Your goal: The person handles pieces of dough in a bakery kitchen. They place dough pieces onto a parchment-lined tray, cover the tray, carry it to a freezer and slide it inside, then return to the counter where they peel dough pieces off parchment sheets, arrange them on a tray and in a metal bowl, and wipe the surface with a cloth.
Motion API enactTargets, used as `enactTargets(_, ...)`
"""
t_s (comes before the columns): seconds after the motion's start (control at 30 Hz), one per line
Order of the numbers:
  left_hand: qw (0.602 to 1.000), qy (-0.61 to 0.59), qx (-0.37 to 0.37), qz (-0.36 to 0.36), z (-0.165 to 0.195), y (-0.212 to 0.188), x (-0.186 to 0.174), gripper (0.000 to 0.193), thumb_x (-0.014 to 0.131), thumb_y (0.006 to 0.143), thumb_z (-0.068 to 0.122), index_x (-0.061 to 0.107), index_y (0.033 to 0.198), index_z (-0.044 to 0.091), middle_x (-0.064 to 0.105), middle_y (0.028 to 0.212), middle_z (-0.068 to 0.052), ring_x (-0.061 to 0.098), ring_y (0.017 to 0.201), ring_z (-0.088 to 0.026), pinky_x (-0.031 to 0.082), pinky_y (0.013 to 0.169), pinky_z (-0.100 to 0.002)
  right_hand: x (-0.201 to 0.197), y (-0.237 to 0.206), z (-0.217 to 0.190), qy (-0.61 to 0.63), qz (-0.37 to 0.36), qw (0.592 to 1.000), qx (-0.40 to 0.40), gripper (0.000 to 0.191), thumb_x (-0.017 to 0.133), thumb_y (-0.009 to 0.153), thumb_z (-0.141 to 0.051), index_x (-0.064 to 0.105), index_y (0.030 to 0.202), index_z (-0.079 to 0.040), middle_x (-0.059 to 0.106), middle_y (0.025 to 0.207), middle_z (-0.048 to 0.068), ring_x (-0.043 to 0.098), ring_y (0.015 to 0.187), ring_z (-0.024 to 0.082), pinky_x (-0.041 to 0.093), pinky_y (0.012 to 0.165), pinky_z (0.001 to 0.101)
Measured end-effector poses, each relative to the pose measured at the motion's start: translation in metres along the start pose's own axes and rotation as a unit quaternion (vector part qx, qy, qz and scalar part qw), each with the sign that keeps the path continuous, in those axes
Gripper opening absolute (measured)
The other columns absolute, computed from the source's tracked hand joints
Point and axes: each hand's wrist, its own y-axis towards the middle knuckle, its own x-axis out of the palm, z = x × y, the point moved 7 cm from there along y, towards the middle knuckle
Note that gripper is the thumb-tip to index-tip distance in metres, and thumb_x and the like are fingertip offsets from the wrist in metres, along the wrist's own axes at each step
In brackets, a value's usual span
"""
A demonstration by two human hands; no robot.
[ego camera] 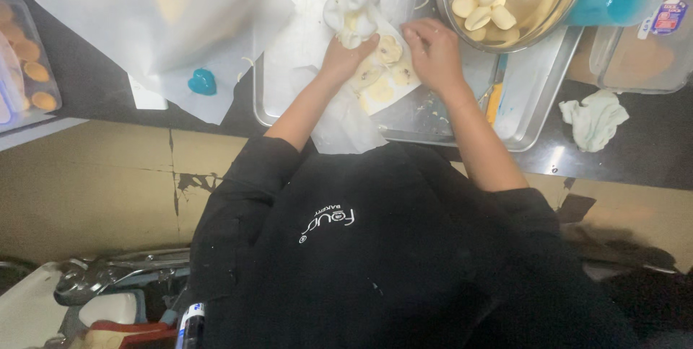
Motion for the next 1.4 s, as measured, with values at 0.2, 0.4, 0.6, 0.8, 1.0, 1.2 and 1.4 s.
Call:
enactTargets(0.2, 0.999, -0.002, 0.031, 0.036, -0.015, 0.003, -0.003, 0.037, 0.077, 0.086, 0.020, 0.067, 0.115, -0.001, 0.074, 0.106, -0.009, 0.071, 0.095, -0.017, 0.056, 0.083, -0.032, 0.017, -0.022, -0.003, -0.114, 0.021, 0.993, -0.036, 0.039, 0.082, 0.088, -0.026, 0.071, 0.113, 0.000, 0.066, 0.110, 0.016, 0.060, 0.108, 0.036, 0.048, 0.095, 0.0433)
enactTargets(0.4, 0.994, 0.056, 0.001, 0.098, -0.031, 0.006, -0.010, 0.032, 0.074, 0.085, 0.020, 0.071, 0.107, -0.002, 0.077, 0.098, -0.011, 0.073, 0.089, -0.020, 0.056, 0.079, -0.034, 0.034, -0.040, -0.009, -0.155, 0.063, 0.982, -0.085, 0.040, 0.079, 0.092, -0.019, 0.067, 0.124, 0.002, 0.067, 0.118, 0.017, 0.062, 0.110, 0.036, 0.050, 0.094, 0.0432)
enactTargets(0.6, 0.990, 0.085, 0.021, 0.107, -0.028, 0.007, -0.015, 0.031, 0.074, 0.082, 0.020, 0.071, 0.104, -0.002, 0.077, 0.094, -0.010, 0.074, 0.086, -0.020, 0.057, 0.077, -0.034, 0.038, -0.039, -0.002, -0.093, 0.068, 0.993, -0.026, 0.036, 0.081, 0.084, -0.011, 0.068, 0.116, -0.001, 0.069, 0.110, 0.016, 0.066, 0.103, 0.036, 0.054, 0.090, 0.0430)
enactTargets(0.8, 0.992, 0.054, 0.045, 0.100, -0.020, 0.010, -0.007, 0.035, 0.078, 0.083, 0.025, 0.071, 0.106, -0.002, 0.076, 0.095, -0.010, 0.073, 0.086, -0.019, 0.057, 0.076, -0.034, 0.038, -0.048, 0.001, -0.109, 0.137, 0.977, -0.123, 0.038, 0.078, 0.078, -0.002, 0.070, 0.115, -0.003, 0.070, 0.117, 0.015, 0.069, 0.108, 0.034, 0.057, 0.092, 0.0398)
enactTargets(1.0, 0.995, -0.018, -0.011, 0.098, -0.031, 0.015, -0.003, 0.038, 0.073, 0.089, 0.023, 0.067, 0.116, -0.003, 0.075, 0.105, -0.011, 0.071, 0.093, -0.018, 0.057, 0.080, -0.033, 0.037, -0.056, 0.007, -0.161, 0.147, 0.948, -0.230, 0.041, 0.070, 0.072, 0.009, 0.074, 0.110, -0.005, 0.070, 0.124, 0.015, 0.068, 0.120, 0.033, 0.059, 0.096, 0.0378)
enactTargets(1.2, 0.991, -0.115, -0.037, 0.051, -0.032, 0.014, -0.002, 0.050, 0.069, 0.094, 0.026, 0.055, 0.133, -0.003, 0.068, 0.123, -0.012, 0.067, 0.109, -0.020, 0.055, 0.092, -0.033, 0.002, -0.067, -0.003, -0.058, 0.174, 0.959, -0.217, 0.039, 0.064, 0.074, 0.014, 0.071, 0.110, 0.000, 0.073, 0.119, 0.015, 0.071, 0.121, 0.032, 0.060, 0.103, 0.0407)
enactTargets(1.4, 0.988, -0.125, -0.054, -0.066, -0.031, 0.006, -0.002, 0.064, 0.079, 0.086, 0.015, 0.049, 0.138, -0.005, 0.065, 0.130, -0.013, 0.065, 0.119, -0.023, 0.053, 0.102, -0.035, -0.118, -0.048, -0.003, 0.016, 0.332, 0.939, -0.092, 0.045, 0.077, 0.101, 0.002, 0.053, 0.139, 0.001, 0.068, 0.128, 0.014, 0.071, 0.115, 0.027, 0.058, 0.099, 0.0340)
